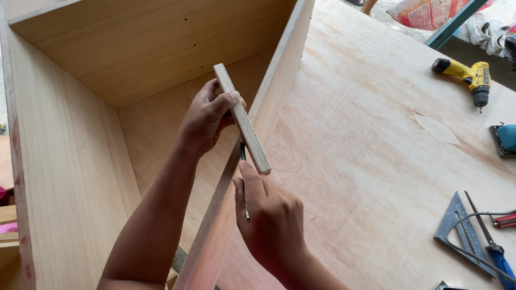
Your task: The person measures a wooden cabinet using a small wooden strip and a pencil, marking several points along the edges. They then use a tape measure to verify the dimensions of the cabinet interior.
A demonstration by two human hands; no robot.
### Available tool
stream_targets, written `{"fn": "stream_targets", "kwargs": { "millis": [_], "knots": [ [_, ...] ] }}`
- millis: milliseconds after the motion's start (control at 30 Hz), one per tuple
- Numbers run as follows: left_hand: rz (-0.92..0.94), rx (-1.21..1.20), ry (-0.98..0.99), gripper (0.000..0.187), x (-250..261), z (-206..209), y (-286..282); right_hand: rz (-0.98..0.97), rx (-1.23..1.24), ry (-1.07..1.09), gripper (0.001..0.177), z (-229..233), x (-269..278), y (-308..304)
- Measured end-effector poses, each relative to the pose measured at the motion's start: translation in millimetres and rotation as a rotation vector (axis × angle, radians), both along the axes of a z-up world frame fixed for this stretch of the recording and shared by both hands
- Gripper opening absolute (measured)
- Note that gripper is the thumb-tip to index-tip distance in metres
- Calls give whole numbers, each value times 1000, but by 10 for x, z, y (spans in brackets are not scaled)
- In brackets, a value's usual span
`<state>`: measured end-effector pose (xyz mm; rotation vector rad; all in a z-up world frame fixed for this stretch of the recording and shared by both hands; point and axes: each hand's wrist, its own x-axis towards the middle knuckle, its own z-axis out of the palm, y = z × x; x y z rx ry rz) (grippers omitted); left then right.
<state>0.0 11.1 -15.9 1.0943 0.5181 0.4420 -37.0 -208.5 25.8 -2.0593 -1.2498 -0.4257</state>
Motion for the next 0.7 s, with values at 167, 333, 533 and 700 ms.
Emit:
{"fn": "stream_targets", "kwargs": {
  "millis": [167,333,533,700],
  "knots": [
    [-7,3,16,27,-9,15,-7,-4,-53,25,16,100,-52,-136],
    [-2,-15,-3,28,-2,-11,1,17,-48,48,16,306,-158,-423],
    [0,-15,-1,30,-6,-1,-4,71,52,74,20,318,-94,-381],
    [-5,-6,-19,29,-1,-48,19,66,50,90,23,213,-22,-267]
  ]
}}
